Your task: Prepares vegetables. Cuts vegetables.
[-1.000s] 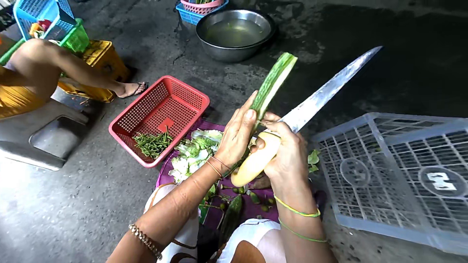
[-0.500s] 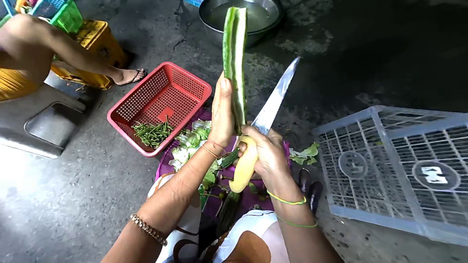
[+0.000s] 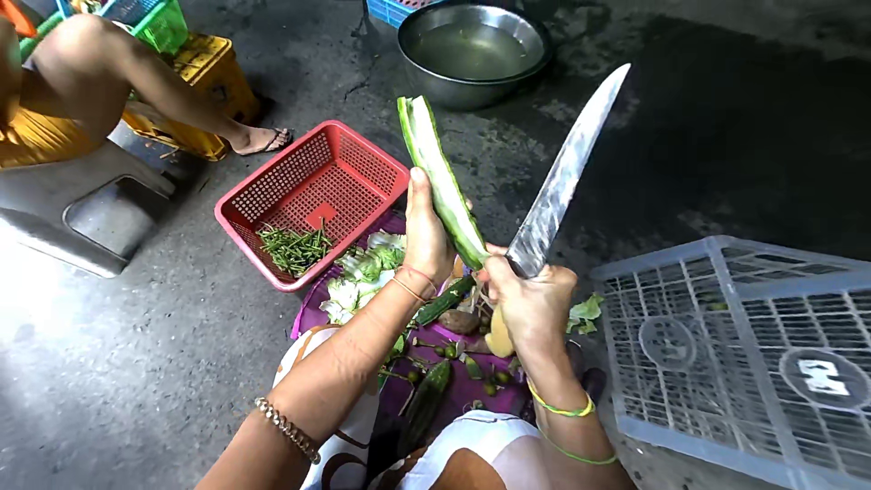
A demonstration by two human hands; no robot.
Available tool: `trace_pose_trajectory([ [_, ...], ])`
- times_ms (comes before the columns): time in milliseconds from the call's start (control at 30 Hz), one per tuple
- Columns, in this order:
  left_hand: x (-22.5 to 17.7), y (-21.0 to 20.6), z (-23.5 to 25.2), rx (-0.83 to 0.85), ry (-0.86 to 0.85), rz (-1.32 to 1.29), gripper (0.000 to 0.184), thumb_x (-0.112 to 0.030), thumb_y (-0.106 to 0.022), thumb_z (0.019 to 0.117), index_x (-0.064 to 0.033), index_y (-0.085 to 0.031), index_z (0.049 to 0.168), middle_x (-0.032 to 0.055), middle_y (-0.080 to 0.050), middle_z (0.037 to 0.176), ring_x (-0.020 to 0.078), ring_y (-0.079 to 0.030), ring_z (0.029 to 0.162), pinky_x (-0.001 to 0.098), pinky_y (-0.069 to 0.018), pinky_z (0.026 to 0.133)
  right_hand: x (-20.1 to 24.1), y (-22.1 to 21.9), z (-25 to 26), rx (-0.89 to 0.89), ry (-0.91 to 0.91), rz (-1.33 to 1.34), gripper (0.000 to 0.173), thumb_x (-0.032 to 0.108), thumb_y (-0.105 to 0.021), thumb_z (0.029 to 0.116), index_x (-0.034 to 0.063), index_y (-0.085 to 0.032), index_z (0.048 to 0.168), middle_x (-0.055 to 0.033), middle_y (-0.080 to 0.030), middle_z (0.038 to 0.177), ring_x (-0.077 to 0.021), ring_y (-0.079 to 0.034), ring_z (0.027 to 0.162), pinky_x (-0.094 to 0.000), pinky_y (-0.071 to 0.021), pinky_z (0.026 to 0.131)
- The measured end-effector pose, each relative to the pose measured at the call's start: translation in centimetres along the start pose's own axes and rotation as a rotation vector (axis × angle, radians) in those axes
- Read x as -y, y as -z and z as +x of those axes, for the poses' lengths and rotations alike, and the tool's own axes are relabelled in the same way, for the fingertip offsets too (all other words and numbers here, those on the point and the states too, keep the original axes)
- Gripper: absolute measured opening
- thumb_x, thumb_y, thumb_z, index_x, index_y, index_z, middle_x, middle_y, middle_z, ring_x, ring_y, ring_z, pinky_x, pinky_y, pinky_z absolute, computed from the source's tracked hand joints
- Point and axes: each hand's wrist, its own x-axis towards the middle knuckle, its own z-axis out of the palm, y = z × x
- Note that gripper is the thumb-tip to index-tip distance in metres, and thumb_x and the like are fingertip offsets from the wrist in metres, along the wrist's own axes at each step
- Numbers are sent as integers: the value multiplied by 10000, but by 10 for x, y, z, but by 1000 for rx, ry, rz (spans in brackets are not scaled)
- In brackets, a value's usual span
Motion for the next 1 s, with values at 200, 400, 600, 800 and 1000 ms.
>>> trace_pose_trajectory([
  [200,-19,16,3,-13,-60,-19,725,-818,-164,955,-257,-573,1164,0,-583,795,116,-567,624,274,-502,552,-40,47,-3,90,-257,-323,302,315,-660,997,19,-704,961,-18,-631,671,-92,-551,486,-307,-505,488],
  [400,-14,14,10,71,53,-95,662,-760,-216,998,-235,-570,1192,27,-623,820,136,-612,628,295,-535,554,-78,74,-9,228,-341,-651,390,337,-615,1037,-17,-636,1201,-196,-690,849,-309,-668,606,-543,-567,607],
  [600,-27,29,27,175,99,-68,650,-646,-169,1062,-148,-538,1256,71,-625,879,156,-602,587,288,-550,516,-73,100,-5,354,-513,-381,424,224,-421,1097,86,-324,1486,-120,-605,833,-179,-589,495,-361,-538,452],
  [800,-66,112,32,109,-107,359,345,-333,-392,1114,-89,-559,1291,38,-628,856,104,-597,645,269,-531,580,-100,110,-10,431,-582,-446,380,163,-405,1101,45,-422,1462,-137,-632,903,-193,-607,579,-384,-544,520],
  [1000,-59,280,0,-474,88,499,317,-306,-413,1104,-50,-587,1173,49,-572,767,116,-536,574,293,-493,536,-77,61,13,426,-522,-178,274,194,-459,1081,23,-553,1274,-27,-665,789,-93,-576,496,-272,-526,443],
])
